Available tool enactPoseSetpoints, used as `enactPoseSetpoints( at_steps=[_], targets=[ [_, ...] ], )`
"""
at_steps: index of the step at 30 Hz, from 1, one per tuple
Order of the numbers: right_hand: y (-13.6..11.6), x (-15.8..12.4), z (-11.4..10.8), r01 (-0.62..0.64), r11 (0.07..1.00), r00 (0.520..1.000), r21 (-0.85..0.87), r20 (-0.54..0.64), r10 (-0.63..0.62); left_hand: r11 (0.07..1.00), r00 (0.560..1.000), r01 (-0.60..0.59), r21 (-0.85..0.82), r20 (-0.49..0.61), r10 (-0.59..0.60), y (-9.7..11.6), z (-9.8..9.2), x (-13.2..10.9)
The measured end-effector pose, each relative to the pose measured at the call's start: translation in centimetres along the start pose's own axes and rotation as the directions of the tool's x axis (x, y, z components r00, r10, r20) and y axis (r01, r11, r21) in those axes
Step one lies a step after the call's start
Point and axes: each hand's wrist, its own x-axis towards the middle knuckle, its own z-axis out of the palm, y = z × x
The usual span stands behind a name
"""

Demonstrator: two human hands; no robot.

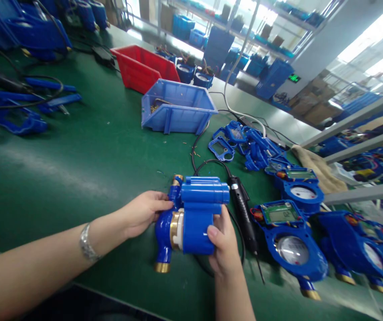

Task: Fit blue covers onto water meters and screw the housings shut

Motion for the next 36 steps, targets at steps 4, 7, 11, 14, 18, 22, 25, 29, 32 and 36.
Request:
enactPoseSetpoints(
  at_steps=[4, 7, 11, 14, 18, 22, 25, 29, 32, 36],
  targets=[
    [1.2, -0.2, -0.7, 0.016, 0.985, 0.994, 0.172, -0.112, 0.004, 0.992, 0.996, -0.094, -0.084, -0.014, 0.093, -0.2, 0.7, 0.3],
    [2.1, -0.4, -1.1, 0.016, 0.967, 0.99, 0.253, -0.137, 0.02, 0.975, 0.981, -0.194, -0.106, -0.01, 0.194, -0.2, 1.1, 0.1],
    [2.8, -0.7, -1.0, -0.026, 0.958, 0.997, 0.285, -0.063, 0.046, 0.938, 0.939, -0.345, -0.034, 0.0, 0.345, 0.0, 1.2, -0.4],
    [3.0, -0.8, -0.7, -0.041, 0.951, 0.998, 0.305, -0.041, 0.056, 0.925, 0.924, -0.381, -0.001, -0.028, 0.381, -0.1, 1.1, -0.8],
    [3.0, -0.8, -0.7, -0.084, 0.943, 0.996, 0.321, -0.002, 0.089, 0.929, 0.928, -0.37, -0.008, -0.055, 0.369, -0.3, 1.0, -1.1],
    [2.8, -1.1, -0.8, -0.106, 0.94, 0.993, 0.323, -0.007, 0.115, 0.933, 0.932, -0.359, -0.014, -0.065, 0.358, -0.4, 1.0, -1.3],
    [2.6, -1.3, -0.6, -0.139, 0.943, 0.989, 0.303, -0.013, 0.15, 0.926, 0.924, -0.377, 0.02, -0.061, 0.377, -0.3, 1.1, -1.6],
    [2.4, -1.4, -0.4, -0.185, 0.933, 0.982, 0.307, 0.015, 0.189, 0.919, 0.915, -0.392, 0.052, -0.081, 0.395, -0.2, 1.1, -1.8],
    [2.3, -1.3, -0.3, -0.2, 0.922, 0.978, 0.33, 0.016, 0.206, 0.915, 0.911, -0.397, 0.073, -0.095, 0.402, -0.2, 1.1, -2.0],
    [2.3, -1.3, 0.0, -0.211, 0.921, 0.975, 0.329, 0.004, 0.222, 0.912, 0.905, -0.402, 0.085, -0.116, 0.41, -0.1, 1.2, -2.3]
  ],
)
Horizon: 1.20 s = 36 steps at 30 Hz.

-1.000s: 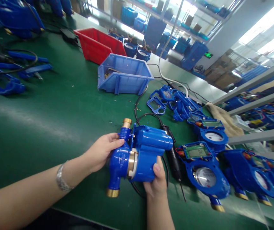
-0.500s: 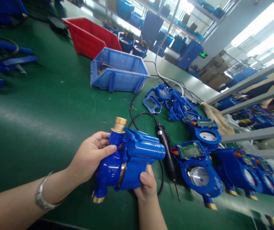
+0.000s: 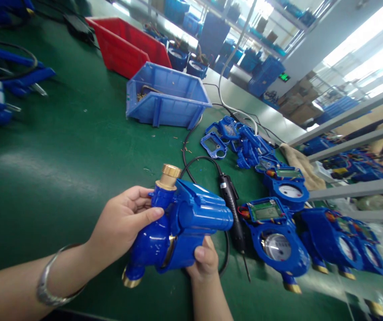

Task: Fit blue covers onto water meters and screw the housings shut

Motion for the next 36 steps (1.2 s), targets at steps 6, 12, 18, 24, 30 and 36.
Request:
enactPoseSetpoints(
  at_steps=[6, 12, 18, 24, 30, 36],
  targets=[
    [0.1, -0.4, -0.2, 0.022, 0.999, 1.0, -0.032, -0.019, -0.023, 1.0, 1.0, -0.026, 0.003, 0.003, 0.026, -0.4, -0.1, -0.3],
    [0.1, -0.8, -1.2, -0.001, 0.997, 0.999, -0.072, -0.044, -0.002, 0.992, 0.996, -0.091, 0.083, -0.01, 0.092, -0.8, -0.1, -0.8],
    [0.1, -1.0, -1.5, 0.01, 0.997, 0.999, -0.071, -0.05, -0.013, 0.985, 0.993, -0.114, 0.13, 0.001, 0.115, -0.9, -0.2, -0.8],
    [0.5, -0.7, -1.4, 0.032, 0.993, 0.999, -0.112, -0.03, -0.036, 0.924, 0.966, -0.26, 0.281, 0.074, 0.25, -1.2, -0.4, -1.3],
    [0.6, -0.7, -1.2, 0.023, 0.989, 0.999, -0.145, -0.04, -0.029, 0.899, 0.953, -0.302, 0.316, 0.091, 0.288, -1.2, -0.5, -1.5],
    [0.9, -1.1, -2.7, 0.114, 0.957, 0.989, -0.266, -0.065, -0.136, 0.919, 0.952, -0.301, 0.255, 0.134, 0.274, -1.1, -0.7, -1.3]
  ],
)
